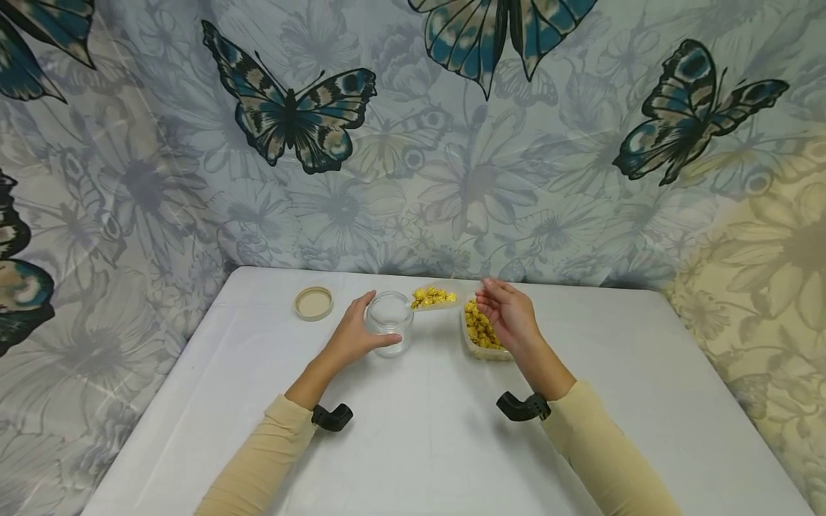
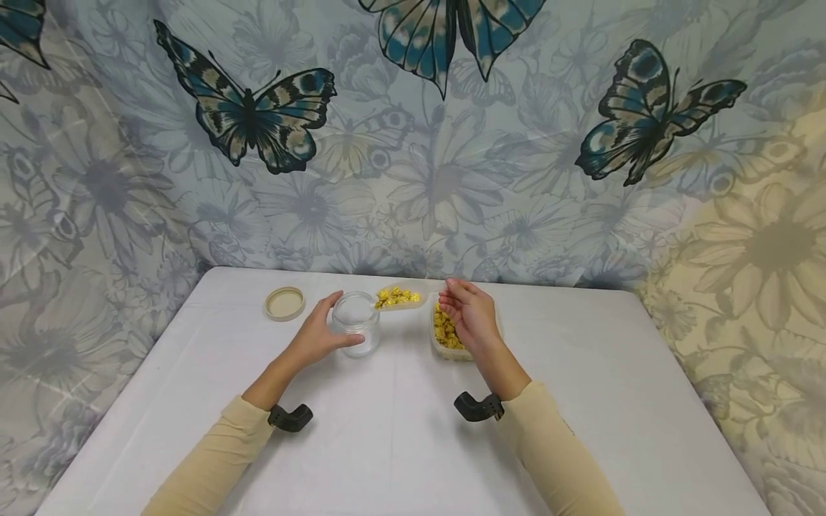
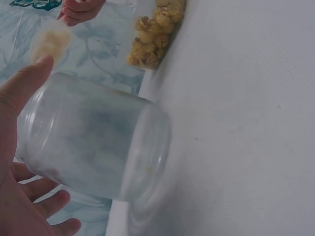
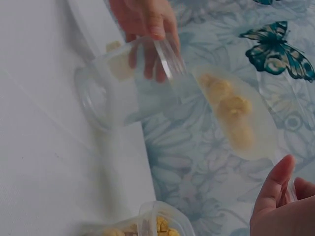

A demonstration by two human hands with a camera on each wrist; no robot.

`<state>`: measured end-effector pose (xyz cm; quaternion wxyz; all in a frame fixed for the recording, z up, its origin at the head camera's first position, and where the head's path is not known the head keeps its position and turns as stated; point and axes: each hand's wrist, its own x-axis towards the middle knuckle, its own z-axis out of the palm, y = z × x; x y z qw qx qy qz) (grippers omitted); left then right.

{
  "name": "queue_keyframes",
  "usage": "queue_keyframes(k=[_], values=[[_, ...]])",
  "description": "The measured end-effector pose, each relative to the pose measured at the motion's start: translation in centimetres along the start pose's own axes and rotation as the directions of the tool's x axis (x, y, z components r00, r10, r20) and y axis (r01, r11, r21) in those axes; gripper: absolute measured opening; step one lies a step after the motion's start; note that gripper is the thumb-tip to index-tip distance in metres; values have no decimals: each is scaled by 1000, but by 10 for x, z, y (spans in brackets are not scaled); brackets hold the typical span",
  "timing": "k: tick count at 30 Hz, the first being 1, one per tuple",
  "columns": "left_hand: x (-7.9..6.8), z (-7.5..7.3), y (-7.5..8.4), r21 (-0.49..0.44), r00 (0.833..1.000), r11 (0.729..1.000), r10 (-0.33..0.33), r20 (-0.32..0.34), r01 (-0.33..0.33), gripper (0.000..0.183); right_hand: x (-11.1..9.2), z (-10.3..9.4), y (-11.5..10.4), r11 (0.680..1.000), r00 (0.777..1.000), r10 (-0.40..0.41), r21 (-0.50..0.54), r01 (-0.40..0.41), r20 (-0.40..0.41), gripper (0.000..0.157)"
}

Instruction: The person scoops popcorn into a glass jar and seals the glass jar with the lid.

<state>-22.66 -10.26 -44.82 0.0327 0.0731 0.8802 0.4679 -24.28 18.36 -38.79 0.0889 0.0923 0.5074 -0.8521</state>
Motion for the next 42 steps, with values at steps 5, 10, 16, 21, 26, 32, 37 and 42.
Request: queue_keyframes(k=[5, 10, 16, 21, 26, 32, 37, 42], values=[[0, 4, -4, -54, 1000, 999, 1, -5, -2, 105, -1, 0, 0, 1000, 1000, -8, -3, 8, 2, 16], [1, 6, -8, -85, 1000, 996, 13, -20, -15, 103, -1, 2, 1, 1000, 1000, -9, -8, 9, -4, 16], [2, 9, -11, -105, 999, 994, 25, -39, -29, 96, -1, 3, 1, 1000, 1000, -4, -18, 4, 6, 14], [2, 9, -12, -122, 999, 992, 25, -41, -30, 92, 1, 4, 0, 1000, 1000, -4, -30, 4, 22, 18], [2, 10, -14, -121, 999, 993, 10, -43, -16, 91, 3, 9, -2, 999, 999, -29, -34, 30, 31, 18], [2, 9, -13, -117, 999, 993, 4, -41, -9, 93, 5, 17, -7, 998, 998, -57, -21, 58, 31, 10], [2, 8, -11, -109, 999, 994, -2, -36, -2, 93, 5, 24, -12, 993, 995, -92, -72, 96, 47, 11], [2, 8, -11, -110, 999, 994, 2, -33, -6, 92, 5, 31, -15, 984, 988, -132, -114, 140, 79, 14]])
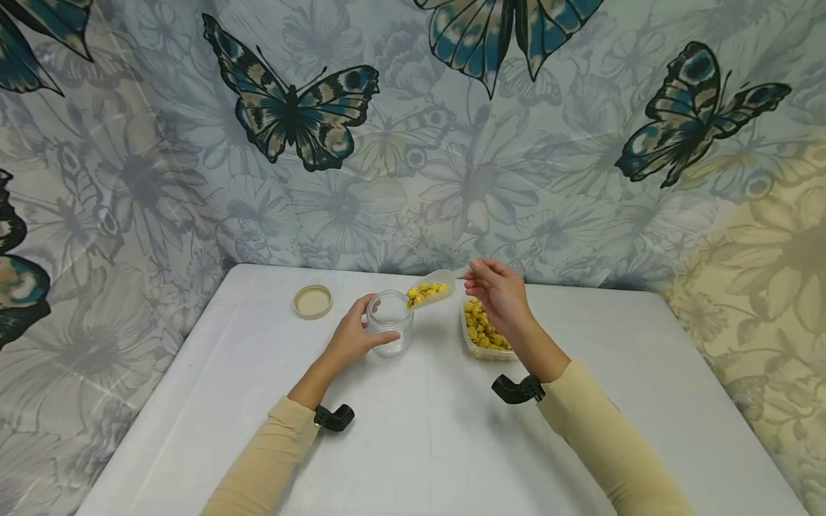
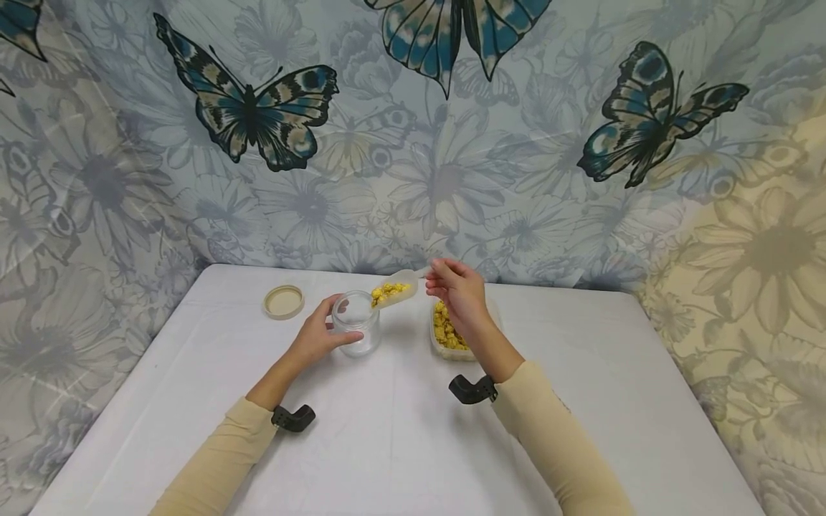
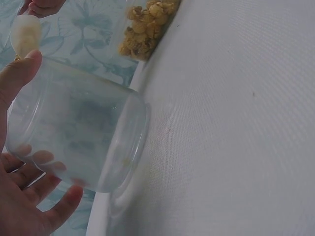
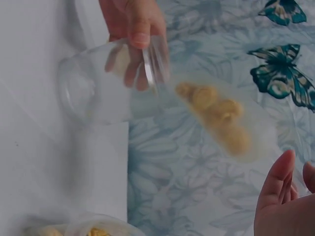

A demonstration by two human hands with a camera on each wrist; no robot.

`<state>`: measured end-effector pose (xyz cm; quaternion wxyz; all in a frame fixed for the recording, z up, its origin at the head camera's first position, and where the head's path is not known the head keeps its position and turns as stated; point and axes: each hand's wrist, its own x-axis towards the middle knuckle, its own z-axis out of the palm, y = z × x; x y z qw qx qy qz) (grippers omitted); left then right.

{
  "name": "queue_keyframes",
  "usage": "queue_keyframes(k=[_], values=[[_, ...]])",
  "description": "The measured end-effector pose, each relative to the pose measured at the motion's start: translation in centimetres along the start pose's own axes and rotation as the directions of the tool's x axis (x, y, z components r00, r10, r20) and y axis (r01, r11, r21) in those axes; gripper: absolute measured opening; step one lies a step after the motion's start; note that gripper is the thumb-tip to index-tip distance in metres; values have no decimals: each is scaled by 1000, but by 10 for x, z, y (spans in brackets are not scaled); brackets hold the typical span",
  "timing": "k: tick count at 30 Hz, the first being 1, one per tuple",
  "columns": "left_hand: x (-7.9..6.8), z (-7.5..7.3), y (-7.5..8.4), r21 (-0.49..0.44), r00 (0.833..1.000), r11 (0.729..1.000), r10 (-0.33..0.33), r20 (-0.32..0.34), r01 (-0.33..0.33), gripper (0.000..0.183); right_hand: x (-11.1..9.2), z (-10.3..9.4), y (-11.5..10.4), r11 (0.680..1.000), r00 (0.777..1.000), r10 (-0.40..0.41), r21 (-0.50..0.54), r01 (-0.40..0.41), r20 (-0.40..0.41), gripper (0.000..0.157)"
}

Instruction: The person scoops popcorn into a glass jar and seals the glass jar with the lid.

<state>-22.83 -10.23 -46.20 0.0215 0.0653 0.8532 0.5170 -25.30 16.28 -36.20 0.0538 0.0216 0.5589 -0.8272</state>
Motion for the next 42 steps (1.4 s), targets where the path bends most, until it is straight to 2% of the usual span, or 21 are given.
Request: queue_keyframes(k=[12, 19, 33, 42], values=[[0, 0, -2, -1, 1000, 1000, -5, 11, 5, 93, 1, 14, -4, 990, 996, -82, -110, 86, 44, 14], [1, -2, -3, -2, 1000, 1000, 5, 9, -5, 94, 5, 21, -6, 980, 992, -108, -162, 117, 60, 20], [1, -1, -3, -19, 999, 999, 33, 13, -33, 92, 7, 19, -5, 981, 994, -109, -155, 113, 31, 17], [2, -1, -5, -38, 999, 999, 29, 13, -28, 91, 7, 15, -4, 985, 996, -89, -145, 90, 16, 17]])
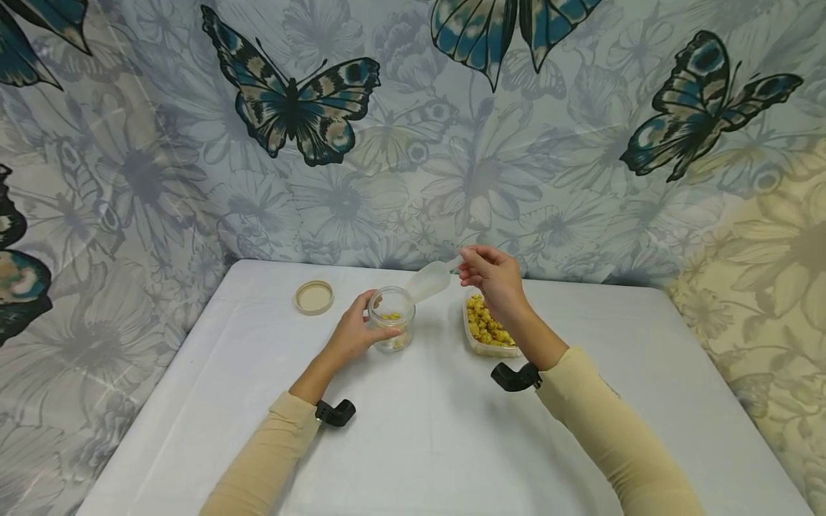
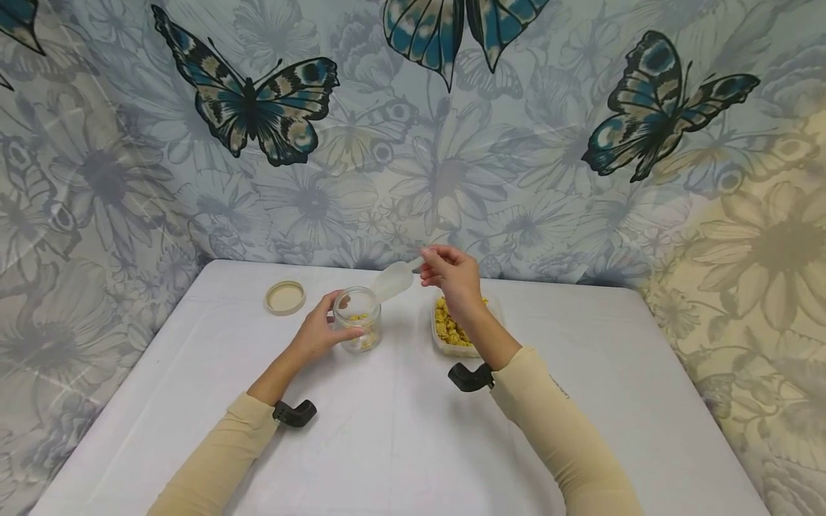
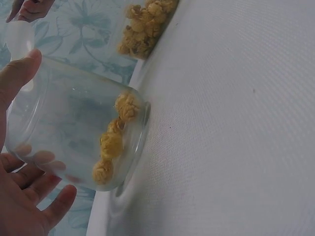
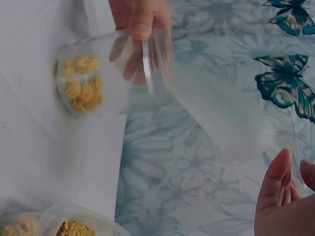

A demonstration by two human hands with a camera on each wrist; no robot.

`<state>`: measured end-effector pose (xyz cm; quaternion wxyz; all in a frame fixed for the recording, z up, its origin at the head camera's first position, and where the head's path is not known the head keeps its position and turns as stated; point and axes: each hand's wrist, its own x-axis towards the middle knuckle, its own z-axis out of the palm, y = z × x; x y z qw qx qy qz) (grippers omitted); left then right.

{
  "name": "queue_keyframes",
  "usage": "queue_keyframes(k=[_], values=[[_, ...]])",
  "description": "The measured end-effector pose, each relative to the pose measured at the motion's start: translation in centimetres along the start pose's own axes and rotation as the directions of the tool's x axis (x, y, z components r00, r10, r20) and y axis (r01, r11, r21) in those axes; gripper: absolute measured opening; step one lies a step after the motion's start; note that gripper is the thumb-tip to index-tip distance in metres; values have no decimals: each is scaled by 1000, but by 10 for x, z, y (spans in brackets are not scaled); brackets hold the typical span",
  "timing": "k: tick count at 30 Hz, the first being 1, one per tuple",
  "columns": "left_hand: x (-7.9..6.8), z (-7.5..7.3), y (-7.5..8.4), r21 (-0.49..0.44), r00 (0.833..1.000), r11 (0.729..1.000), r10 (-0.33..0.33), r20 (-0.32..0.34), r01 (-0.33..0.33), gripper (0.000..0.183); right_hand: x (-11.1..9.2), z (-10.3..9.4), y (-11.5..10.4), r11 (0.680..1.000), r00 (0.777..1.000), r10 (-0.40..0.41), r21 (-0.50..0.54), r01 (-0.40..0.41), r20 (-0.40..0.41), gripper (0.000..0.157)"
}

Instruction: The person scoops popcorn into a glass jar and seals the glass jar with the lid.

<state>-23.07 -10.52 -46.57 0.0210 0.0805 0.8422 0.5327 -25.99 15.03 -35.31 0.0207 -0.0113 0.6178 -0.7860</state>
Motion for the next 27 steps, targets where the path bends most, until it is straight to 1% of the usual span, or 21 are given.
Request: queue_keyframes(k=[4, 9, 15, 21, 27], values=[[0, 0, 0, 4, 1000, 1000, -4, 3, 4, 91, 0, -2, 0, 1000, 1000, 1, -6, -1, 1, 16], [0, 0, 1, 17, 1000, 1000, -4, 0, 4, 90, 0, -3, 1, 1000, 1000, -2, 15, 2, 9, 15], [0, -1, 1, 10, 1000, 1000, -6, 3, 6, 91, 0, -4, 2, 1000, 1000, 5, 10, -5, 4, 15], [0, -1, 1, 4, 1000, 1000, -12, 7, 12, 91, -1, -6, 3, 1000, 1000, 22, 22, -21, -4, 13], [1, -1, 0, 0, 1000, 1000, -12, 6, 12, 90, -1, -8, 5, 999, 999, 32, 36, -32, -3, 15]])
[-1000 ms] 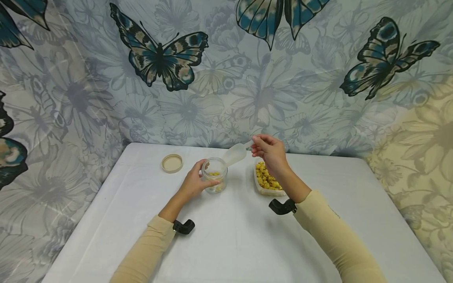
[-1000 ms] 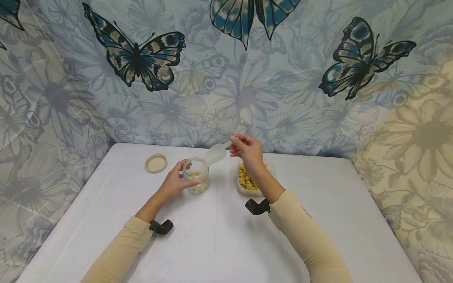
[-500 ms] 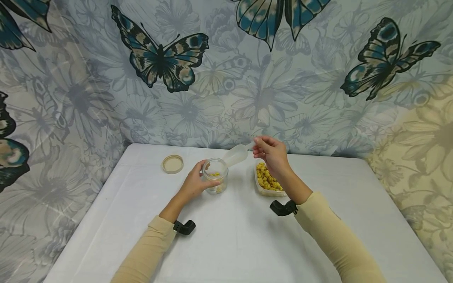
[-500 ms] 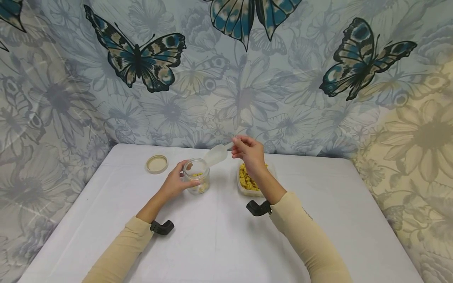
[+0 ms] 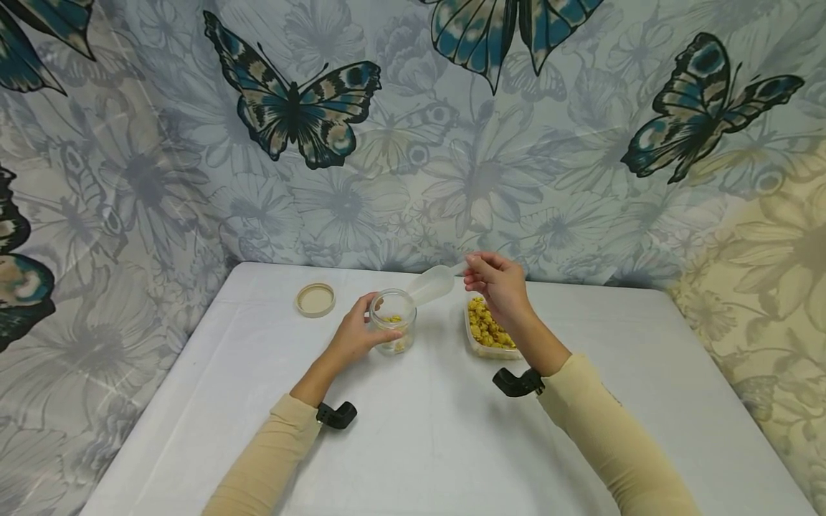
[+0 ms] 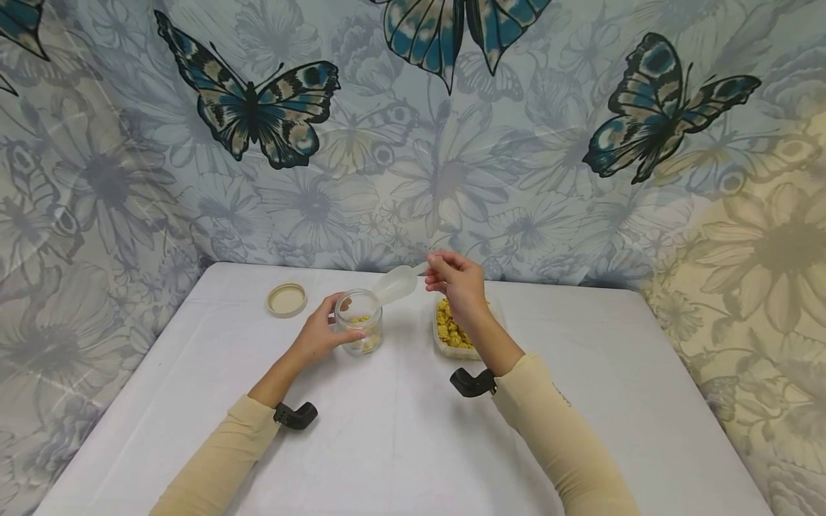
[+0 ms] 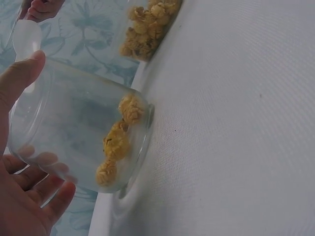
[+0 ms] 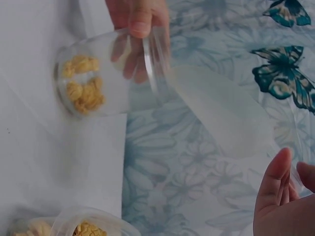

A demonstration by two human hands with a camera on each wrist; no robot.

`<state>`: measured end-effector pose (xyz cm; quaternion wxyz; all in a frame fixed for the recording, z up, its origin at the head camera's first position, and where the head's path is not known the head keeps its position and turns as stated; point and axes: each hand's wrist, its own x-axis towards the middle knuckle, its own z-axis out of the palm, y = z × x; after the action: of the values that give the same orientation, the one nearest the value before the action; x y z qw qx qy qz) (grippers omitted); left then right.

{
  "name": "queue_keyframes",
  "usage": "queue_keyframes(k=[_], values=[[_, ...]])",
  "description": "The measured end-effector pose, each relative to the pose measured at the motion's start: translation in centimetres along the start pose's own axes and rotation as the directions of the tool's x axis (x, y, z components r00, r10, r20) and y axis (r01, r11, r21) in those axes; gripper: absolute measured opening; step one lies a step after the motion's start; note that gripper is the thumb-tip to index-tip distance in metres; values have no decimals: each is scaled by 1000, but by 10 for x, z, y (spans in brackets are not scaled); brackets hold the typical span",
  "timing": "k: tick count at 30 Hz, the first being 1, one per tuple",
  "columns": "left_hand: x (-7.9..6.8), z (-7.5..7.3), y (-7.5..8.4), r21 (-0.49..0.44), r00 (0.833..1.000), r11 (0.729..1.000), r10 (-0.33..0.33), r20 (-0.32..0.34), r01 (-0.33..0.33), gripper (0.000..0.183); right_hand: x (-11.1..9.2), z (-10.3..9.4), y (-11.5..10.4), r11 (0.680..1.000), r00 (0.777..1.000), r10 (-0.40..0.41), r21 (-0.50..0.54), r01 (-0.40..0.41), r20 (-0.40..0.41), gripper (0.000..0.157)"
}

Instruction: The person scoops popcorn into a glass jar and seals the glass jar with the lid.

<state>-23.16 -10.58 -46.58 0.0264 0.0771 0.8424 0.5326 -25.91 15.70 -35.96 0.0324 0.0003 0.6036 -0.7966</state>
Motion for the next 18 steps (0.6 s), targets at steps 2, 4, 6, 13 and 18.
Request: queue_keyframes(k=[2, 4, 6, 13, 18], values=[[0, 0, 0, -3, 1000, 1000, 3, 1, -3, 89, 0, 0, 0, 1000, 1000, 4, 6, -4, -5, 17], [0, -1, 0, -4, 1000, 1000, 0, 4, 0, 89, 0, 0, -1, 1000, 1000, 7, 8, -7, -11, 18], [-1, -1, 1, -7, 1000, 1000, -2, 8, 2, 89, 0, 0, -1, 1000, 1000, 8, 11, -8, -15, 21], [-2, -5, 6, -1, 999, 1000, 14, 34, -14, 90, 0, -3, -2, 1000, 1000, 4, 27, -3, -15, 20], [-2, -6, 8, 21, 998, 1000, 15, 53, -16, 91, 0, -6, -3, 999, 1000, -2, 45, 3, -15, 22]])
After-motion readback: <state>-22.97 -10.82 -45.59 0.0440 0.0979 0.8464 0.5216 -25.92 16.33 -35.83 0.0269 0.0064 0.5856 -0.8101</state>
